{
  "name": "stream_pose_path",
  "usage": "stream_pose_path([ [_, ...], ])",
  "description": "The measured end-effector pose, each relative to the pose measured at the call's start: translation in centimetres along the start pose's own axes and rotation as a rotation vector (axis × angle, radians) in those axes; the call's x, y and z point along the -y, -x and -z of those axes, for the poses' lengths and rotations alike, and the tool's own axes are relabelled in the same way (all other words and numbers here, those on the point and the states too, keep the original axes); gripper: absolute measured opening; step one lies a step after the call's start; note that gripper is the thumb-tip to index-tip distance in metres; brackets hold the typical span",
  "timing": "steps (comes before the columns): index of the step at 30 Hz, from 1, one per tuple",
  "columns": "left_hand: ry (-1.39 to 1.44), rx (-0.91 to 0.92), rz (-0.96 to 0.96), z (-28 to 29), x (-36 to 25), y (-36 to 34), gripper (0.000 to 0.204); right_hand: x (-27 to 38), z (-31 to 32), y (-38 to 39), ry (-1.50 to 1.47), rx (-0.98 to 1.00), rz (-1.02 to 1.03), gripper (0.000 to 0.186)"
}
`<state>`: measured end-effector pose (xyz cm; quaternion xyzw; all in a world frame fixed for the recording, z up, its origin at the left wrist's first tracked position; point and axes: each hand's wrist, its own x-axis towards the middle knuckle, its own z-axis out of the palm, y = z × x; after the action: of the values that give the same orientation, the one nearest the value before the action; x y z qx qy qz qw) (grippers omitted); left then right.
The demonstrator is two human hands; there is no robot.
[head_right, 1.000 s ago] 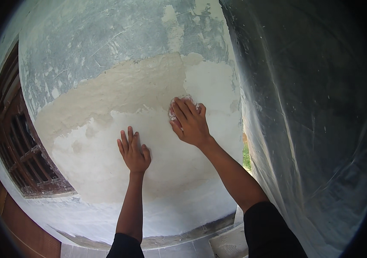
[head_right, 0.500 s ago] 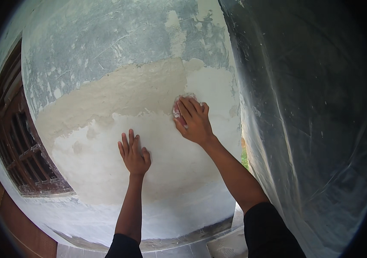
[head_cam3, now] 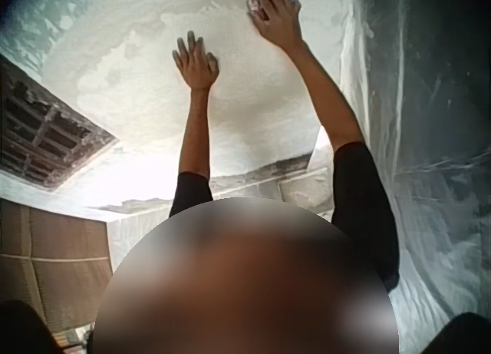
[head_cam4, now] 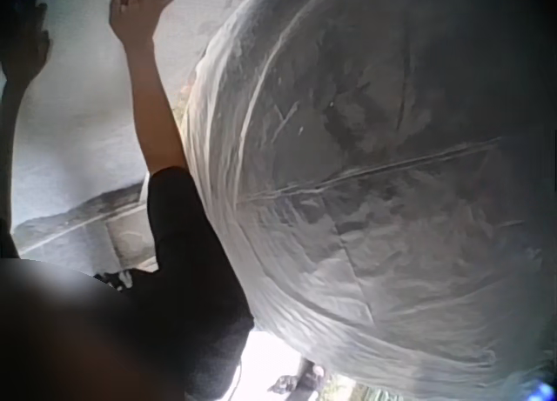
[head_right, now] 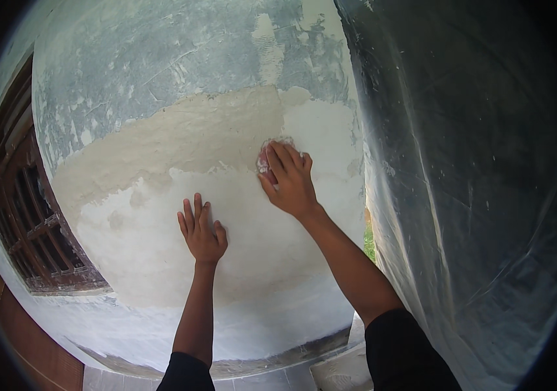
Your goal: The person patches and smooths a wall by applying plaster compound from a bucket to the wall with a trowel block.
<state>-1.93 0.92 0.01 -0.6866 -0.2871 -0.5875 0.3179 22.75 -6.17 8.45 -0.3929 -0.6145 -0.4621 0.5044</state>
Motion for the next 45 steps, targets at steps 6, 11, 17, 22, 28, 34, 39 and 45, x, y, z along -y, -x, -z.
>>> stream_pose_path([
  [6, -0.015, 0.008, 0.007, -0.1, 0.1, 0.0, 0.045, 3.5, 1.0, 3.0, -0.115, 0.020, -0.023, 0.056],
  [11, 0.007, 0.026, 0.016, -0.1, -0.4, 0.1, 0.045, 2.2, -0.6, -4.2, -0.029, -0.093, -0.098, 0.054],
  [17, 0.025, 0.029, 0.013, 0.2, -0.5, -0.1, 0.044, 7.6, -0.8, 7.7, -0.074, 0.140, -0.037, 0.055],
  [22, 0.007, 0.013, 0.019, 0.0, 0.0, 0.3, 0.045, 6.0, -0.5, 1.0, -0.137, -0.090, -0.056, 0.053],
  [28, 0.019, 0.046, 0.005, 0.0, 0.1, 0.4, 0.050, 6.1, -1.8, -1.1, -0.055, -0.059, -0.101, 0.052],
  [34, 0.018, 0.029, 0.012, 0.4, 0.3, 0.3, 0.047, 8.2, 0.0, 7.8, -0.156, 0.153, -0.012, 0.051],
  [39, 0.011, 0.018, 0.023, 0.1, -0.4, 0.4, 0.045, 1.4, 2.1, -5.9, -0.097, -0.146, -0.033, 0.058],
  [45, 0.016, 0.040, 0.004, 0.0, 0.2, 0.6, 0.049, 0.3, 0.7, -3.1, 0.037, -0.004, -0.040, 0.058],
])
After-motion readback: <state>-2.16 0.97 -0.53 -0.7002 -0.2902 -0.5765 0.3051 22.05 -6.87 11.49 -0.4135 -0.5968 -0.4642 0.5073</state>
